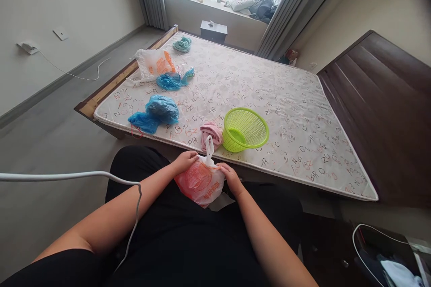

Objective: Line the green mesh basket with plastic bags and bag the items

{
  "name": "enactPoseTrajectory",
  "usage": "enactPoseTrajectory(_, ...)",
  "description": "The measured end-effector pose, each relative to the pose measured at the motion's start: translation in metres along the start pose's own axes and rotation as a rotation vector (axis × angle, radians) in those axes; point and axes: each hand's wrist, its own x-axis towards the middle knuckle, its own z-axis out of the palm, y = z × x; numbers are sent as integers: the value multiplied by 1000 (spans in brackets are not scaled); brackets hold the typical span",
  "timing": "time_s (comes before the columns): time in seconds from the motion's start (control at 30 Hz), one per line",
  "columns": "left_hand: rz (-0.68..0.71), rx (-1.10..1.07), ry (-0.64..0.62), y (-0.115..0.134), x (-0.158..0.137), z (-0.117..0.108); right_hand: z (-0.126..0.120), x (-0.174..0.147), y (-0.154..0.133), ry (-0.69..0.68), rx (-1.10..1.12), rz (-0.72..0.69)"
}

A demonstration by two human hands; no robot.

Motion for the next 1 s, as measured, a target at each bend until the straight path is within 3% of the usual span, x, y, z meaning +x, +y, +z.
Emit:
enactPoseTrajectory(0.1,-41,-82,-17,2,1,4,9,0,5,-36,229,198)
enactPoseTrajectory(0.2,-70,-187,-87,6,2,8,14,0,5,-23,120,261)
enactPoseTrajectory(0.3,-77,-247,-154,10,1,8,17,-1,2,-43,-7,206)
enactPoseTrajectory(0.5,133,-193,-177,11,-2,7,20,-1,0,81,-221,-41)
enactPoseTrajectory(0.63,117,-86,-209,12,-8,9,25,-2,1,166,-413,-184)
enactPoseTrajectory(0.8,137,41,-347,19,-15,12,30,-9,-4,104,-478,-282)
enactPoseTrajectory(1.0,93,158,-128,15,-8,6,18,-5,-1,128,-522,-239)
